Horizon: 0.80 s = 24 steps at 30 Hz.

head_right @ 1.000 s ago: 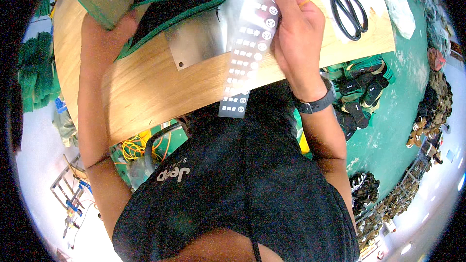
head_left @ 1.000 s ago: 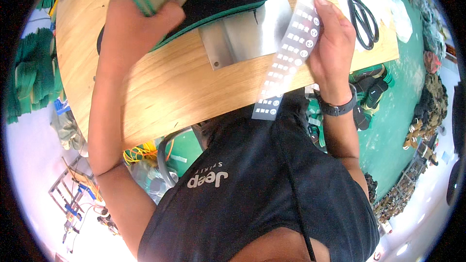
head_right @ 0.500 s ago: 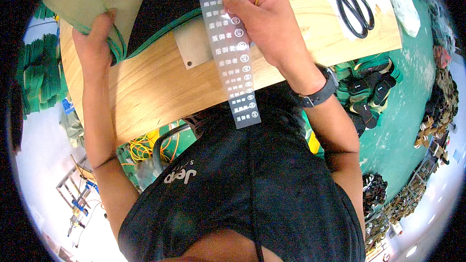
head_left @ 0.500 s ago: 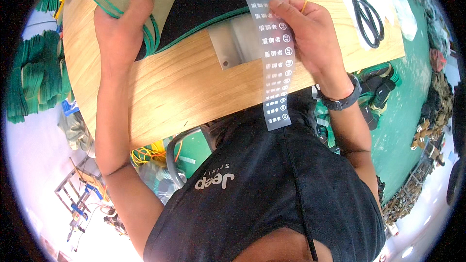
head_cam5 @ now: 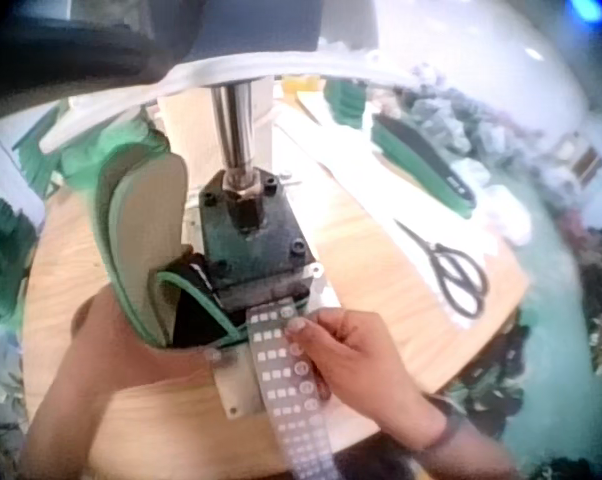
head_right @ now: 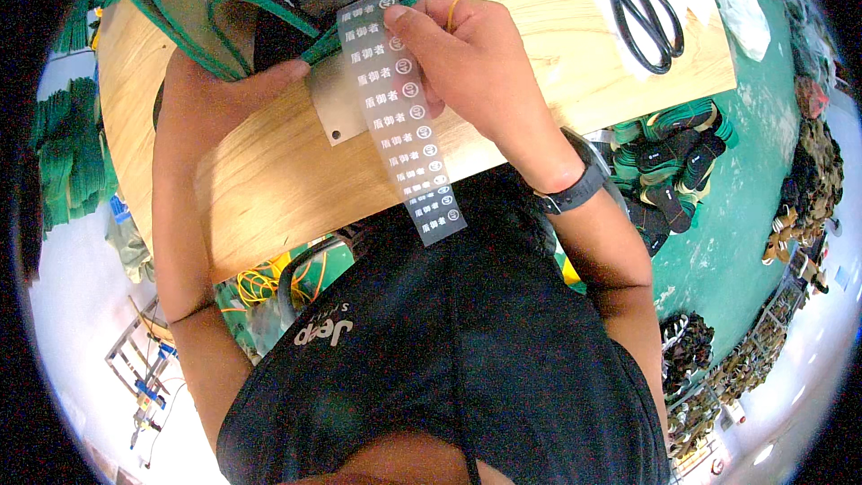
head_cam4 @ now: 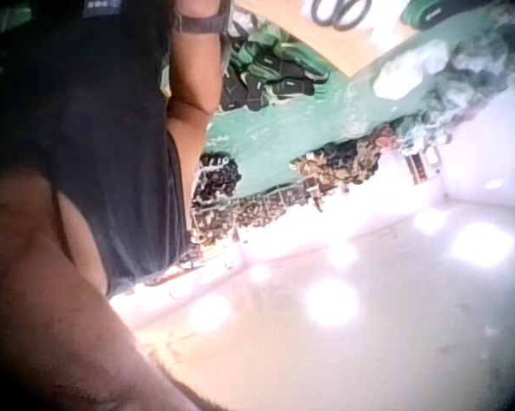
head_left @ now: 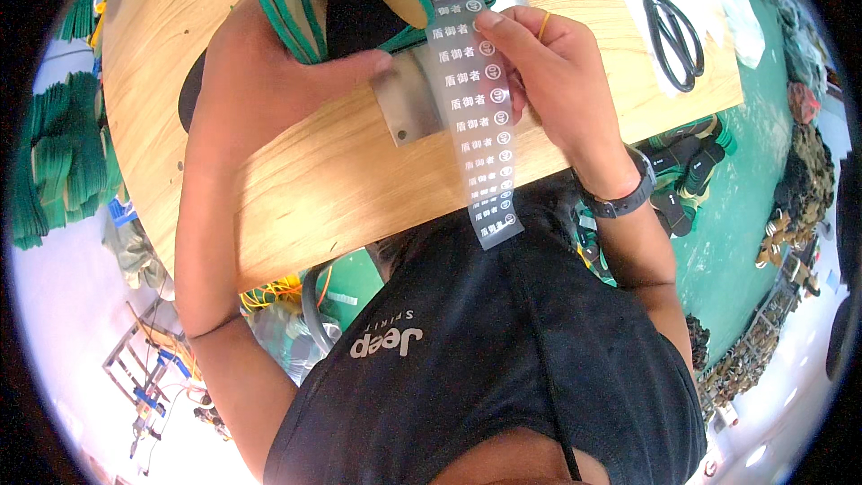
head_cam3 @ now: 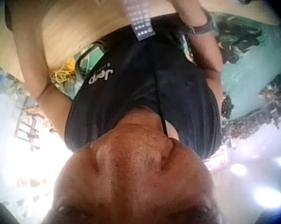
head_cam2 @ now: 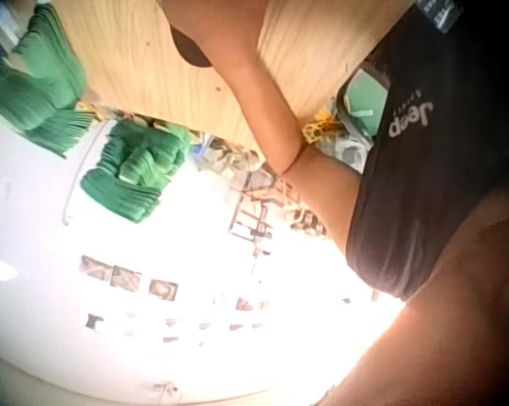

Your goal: The person handles a stack of green and black shoe insoles on a workbench, peels small circular stickers from a transparent sheet and applies them to the individual insoles, and uses a pair of scissors to cut the sticker sheet.

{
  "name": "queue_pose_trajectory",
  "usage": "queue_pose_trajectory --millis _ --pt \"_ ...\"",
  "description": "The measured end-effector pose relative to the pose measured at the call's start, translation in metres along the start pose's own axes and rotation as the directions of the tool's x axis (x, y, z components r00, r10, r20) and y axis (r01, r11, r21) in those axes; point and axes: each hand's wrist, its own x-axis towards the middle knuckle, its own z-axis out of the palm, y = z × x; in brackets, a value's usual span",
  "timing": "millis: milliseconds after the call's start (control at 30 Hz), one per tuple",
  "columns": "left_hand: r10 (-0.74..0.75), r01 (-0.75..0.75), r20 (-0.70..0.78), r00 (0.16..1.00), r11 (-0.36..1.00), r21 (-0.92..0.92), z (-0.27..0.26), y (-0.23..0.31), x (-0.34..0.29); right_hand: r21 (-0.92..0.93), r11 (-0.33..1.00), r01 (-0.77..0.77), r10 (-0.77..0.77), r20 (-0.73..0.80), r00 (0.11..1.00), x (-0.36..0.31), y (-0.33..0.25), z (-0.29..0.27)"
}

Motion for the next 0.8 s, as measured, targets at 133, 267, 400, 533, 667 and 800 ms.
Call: queue_pose_trajectory --millis 133,267,400,533,667,800 --pt "0.073 -0.069 0.059 0.996 0.996 -0.061 0.000 -0.009 0.001 -0.107 0.973 0.202 -0.197 0.061 0.979 0.006 0.011 0.000" --pt "-0.054 0.050 0.009 0.998 0.967 0.248 0.001 0.032 -0.001 0.119 0.969 0.217 -0.194 -0.178 0.965 -0.001 0.016 -0.008" --pt "-0.051 0.054 -0.081 0.995 0.998 0.026 -0.016 0.002 -0.004 0.350 0.927 0.135 -0.044 -0.258 0.965 -0.006 0.005 -0.017" --pt "-0.248 0.169 -0.316 0.916 0.951 -0.258 -0.030 -0.025 -0.009 0.089 0.996 -0.025 0.024 0.004 1.000 0.002 0.003 -0.008" --pt "-0.300 0.173 -0.348 0.888 0.920 -0.351 -0.029 -0.017 -0.008 0.061 0.998 -0.022 0.019 0.046 0.999 0.009 0.004 -0.007" --pt "-0.242 0.130 -0.348 0.905 0.940 -0.316 -0.029 -0.017 -0.005 0.040 0.999 -0.006 0.007 -0.005 1.000 0.011 0.009 -0.006"
